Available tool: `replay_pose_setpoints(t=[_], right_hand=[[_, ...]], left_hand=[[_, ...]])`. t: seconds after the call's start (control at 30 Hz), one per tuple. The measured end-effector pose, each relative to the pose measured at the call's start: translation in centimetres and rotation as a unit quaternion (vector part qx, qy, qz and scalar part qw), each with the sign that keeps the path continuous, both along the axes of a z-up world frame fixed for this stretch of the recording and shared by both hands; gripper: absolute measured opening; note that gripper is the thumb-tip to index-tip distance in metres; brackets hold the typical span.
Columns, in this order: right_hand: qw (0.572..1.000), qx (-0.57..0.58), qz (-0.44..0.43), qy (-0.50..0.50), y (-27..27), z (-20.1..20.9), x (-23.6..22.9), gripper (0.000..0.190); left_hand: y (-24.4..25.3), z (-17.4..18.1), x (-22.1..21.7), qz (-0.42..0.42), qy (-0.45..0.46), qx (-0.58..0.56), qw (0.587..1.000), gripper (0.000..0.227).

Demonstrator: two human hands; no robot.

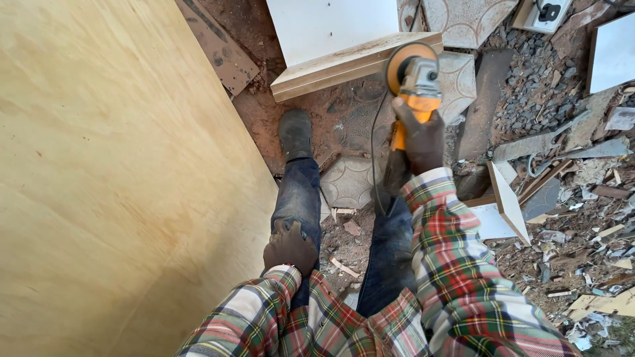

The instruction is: Sanding the edges and surface of a wooden structure using an orbital sander.

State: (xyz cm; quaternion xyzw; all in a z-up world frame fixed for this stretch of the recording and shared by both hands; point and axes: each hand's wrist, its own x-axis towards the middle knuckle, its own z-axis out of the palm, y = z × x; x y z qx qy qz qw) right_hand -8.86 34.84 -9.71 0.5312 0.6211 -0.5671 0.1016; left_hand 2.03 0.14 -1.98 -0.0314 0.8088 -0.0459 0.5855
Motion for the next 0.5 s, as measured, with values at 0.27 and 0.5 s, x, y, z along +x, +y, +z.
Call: replay_pose_setpoints(t=[0.27, 0.5], right_hand=[[0.999, -0.035, 0.001, 0.025, -4.3, 1.7, -1.3, 0.047], [0.998, -0.047, -0.020, 0.048, -2.7, -0.5, -0.4, 0.050]], left_hand=[[-0.1, -0.1, -0.4, -0.011, -0.014, 0.000, 1.000, 0.051], [-0.4, -0.2, -0.7, -0.019, -0.002, 0.013, 1.000, 0.052]])
